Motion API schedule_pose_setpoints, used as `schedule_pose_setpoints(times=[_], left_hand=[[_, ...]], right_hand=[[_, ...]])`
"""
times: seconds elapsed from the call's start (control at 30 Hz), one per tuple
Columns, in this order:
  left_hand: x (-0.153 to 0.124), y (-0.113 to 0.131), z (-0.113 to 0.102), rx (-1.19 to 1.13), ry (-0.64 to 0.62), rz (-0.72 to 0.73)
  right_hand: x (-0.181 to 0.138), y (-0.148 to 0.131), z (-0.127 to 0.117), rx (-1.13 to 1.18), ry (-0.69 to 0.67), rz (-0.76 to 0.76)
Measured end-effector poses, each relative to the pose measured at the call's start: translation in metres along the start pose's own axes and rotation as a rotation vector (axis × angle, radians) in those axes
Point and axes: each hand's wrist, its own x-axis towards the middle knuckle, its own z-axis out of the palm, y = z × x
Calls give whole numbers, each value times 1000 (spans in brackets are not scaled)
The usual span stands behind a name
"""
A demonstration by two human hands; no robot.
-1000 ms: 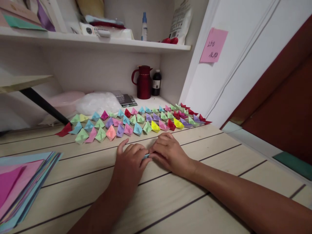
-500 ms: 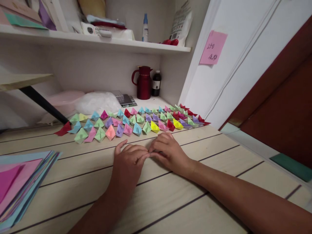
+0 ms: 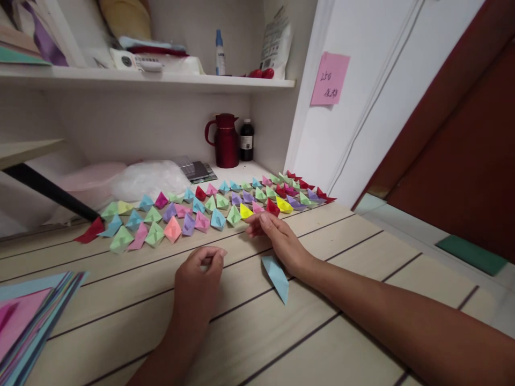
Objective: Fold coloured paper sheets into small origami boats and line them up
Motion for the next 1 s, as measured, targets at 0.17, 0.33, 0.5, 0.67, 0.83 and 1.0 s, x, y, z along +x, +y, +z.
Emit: schedule_pose_setpoints(times=[0.17, 0.33, 0.5, 0.67, 0.83, 1.0], left_hand=[[-5, -3, 4, 111, -191, 190], [-10, -5, 9, 325, -317, 510], [-16, -2, 12, 495, -352, 677], [-22, -2, 16, 535, -345, 759], [-20, -3, 16, 470, -337, 686], [-17, -9, 18, 410, -244, 657]], right_hand=[[3, 2, 2, 127, 109, 82], [6, -8, -10, -241, 7, 96], [7, -31, -36, -814, -335, 227], [2, -38, -38, -509, -518, 543], [0, -33, -28, -276, -483, 541], [-2, -30, -24, -184, -446, 498]])
